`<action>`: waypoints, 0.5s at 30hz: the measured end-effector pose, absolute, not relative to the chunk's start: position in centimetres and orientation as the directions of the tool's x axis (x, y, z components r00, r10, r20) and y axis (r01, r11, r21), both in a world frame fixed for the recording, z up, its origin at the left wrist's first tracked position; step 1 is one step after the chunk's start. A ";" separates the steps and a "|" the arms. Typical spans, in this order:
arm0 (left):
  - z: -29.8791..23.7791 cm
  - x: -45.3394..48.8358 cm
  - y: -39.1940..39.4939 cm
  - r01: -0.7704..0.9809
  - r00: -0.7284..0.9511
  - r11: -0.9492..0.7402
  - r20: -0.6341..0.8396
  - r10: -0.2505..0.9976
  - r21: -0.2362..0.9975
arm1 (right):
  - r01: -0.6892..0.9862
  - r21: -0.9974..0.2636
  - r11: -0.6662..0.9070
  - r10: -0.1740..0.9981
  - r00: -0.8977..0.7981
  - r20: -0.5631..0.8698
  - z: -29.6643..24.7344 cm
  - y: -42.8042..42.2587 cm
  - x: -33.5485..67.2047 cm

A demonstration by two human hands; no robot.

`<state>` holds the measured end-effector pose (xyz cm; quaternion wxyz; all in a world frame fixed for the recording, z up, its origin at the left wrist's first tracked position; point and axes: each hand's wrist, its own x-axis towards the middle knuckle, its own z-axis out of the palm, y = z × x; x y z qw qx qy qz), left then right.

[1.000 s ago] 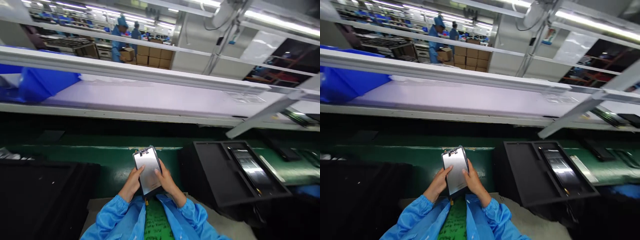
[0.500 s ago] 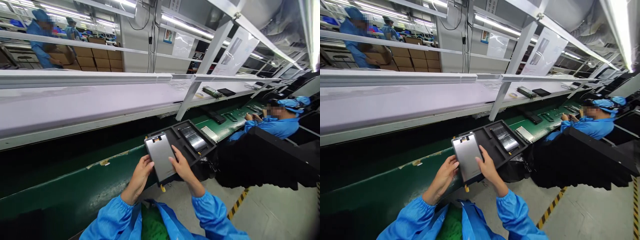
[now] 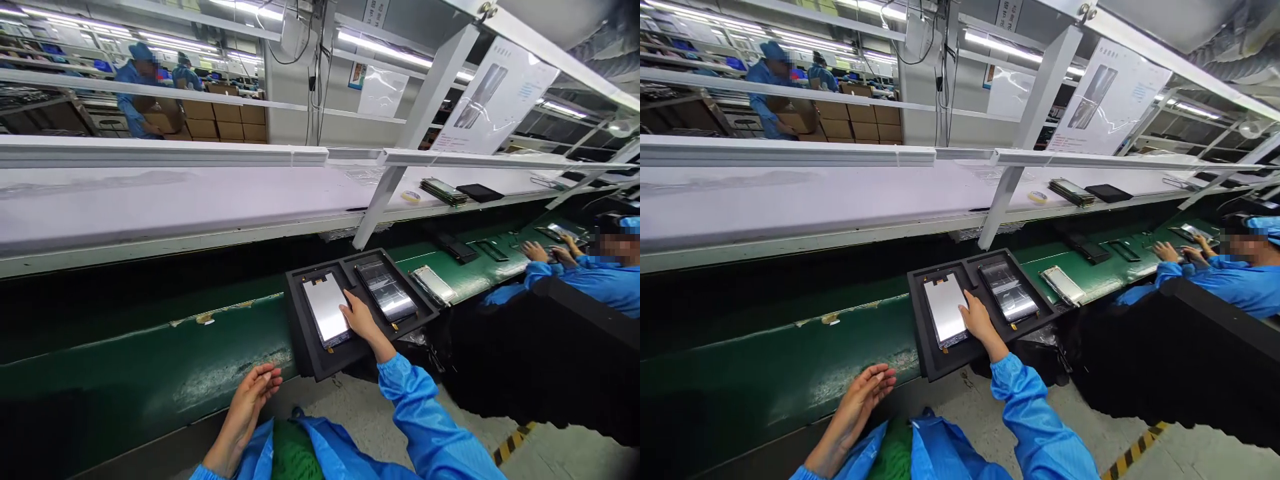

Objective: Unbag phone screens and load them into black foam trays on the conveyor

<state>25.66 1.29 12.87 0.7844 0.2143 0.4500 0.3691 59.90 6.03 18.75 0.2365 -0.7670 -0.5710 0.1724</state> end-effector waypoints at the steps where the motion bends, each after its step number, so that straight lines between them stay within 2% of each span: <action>1: 12.3 25.3 1.0 -0.401 0.299 0.640 -0.567 0.768 0.655 | 0.853 -0.469 -0.230 0.959 0.281 0.041 19.3 5.7 59.7; 4: 11.2 24.4 0.6 -0.440 0.225 0.640 -0.612 0.758 0.630 | 0.931 -0.303 -0.202 0.966 0.241 0.097 20.6 4.9 58.8; 10: 11.7 23.7 0.2 -0.493 0.146 0.562 -0.573 0.806 0.664 | 0.974 -0.211 -0.085 0.996 0.090 0.014 19.3 4.6 55.8; 12: 11.8 23.7 0.5 -0.507 0.157 0.534 -0.537 0.829 0.676 | 0.979 -0.192 -0.071 0.991 0.091 0.096 17.9 5.1 55.9; 15: 11.3 22.1 2.1 -0.520 0.198 0.547 -0.530 0.825 0.656 | 0.967 -0.253 -0.019 0.953 0.094 0.289 16.6 7.8 56.3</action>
